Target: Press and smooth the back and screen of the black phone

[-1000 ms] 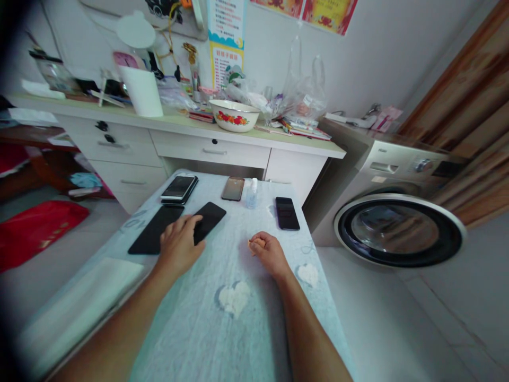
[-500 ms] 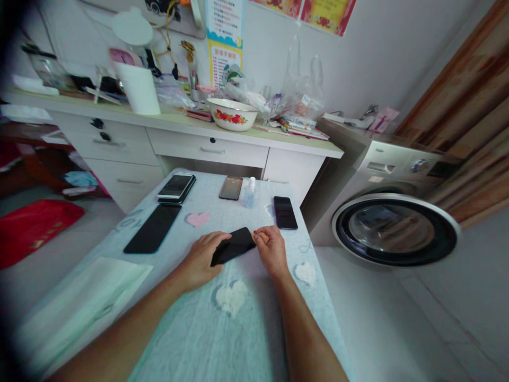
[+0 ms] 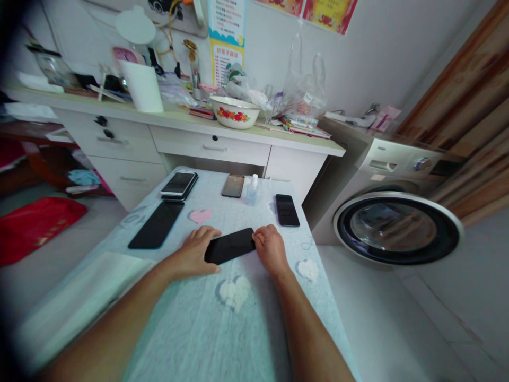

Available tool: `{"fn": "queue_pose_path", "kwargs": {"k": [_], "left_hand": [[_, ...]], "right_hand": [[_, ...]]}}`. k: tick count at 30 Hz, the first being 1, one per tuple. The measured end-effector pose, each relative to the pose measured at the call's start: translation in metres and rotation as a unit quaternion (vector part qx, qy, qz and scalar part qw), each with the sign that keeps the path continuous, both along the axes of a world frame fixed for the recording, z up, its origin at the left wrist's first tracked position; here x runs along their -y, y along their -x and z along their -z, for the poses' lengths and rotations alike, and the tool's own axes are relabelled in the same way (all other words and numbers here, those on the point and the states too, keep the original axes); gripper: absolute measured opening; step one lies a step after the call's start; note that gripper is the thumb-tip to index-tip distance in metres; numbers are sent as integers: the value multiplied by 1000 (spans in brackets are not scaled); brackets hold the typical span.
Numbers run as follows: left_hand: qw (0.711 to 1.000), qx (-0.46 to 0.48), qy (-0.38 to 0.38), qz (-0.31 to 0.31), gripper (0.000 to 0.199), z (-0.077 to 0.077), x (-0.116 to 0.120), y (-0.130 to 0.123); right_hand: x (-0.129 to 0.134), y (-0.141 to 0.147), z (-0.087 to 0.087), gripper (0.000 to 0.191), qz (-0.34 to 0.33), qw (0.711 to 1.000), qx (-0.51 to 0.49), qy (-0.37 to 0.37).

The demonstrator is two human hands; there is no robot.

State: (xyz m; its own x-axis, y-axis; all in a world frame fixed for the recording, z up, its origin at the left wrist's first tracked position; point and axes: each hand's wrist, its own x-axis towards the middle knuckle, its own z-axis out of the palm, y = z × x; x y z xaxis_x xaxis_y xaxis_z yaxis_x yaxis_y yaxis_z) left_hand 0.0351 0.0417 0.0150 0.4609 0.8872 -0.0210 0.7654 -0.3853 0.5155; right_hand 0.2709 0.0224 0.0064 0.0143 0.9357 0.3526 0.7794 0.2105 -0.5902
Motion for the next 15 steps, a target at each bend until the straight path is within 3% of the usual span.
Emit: {"fn": "queue_pose_path", "kwargs": {"k": [7, 15], "left_hand": [[999, -47, 21, -12, 61, -10, 0, 8], [1000, -19, 8, -10, 62, -4, -5, 12]], "right_hand": [[1, 2, 1, 11, -1, 999, 44, 18], [6, 3, -5, 16, -58, 994, 82, 43]]}}
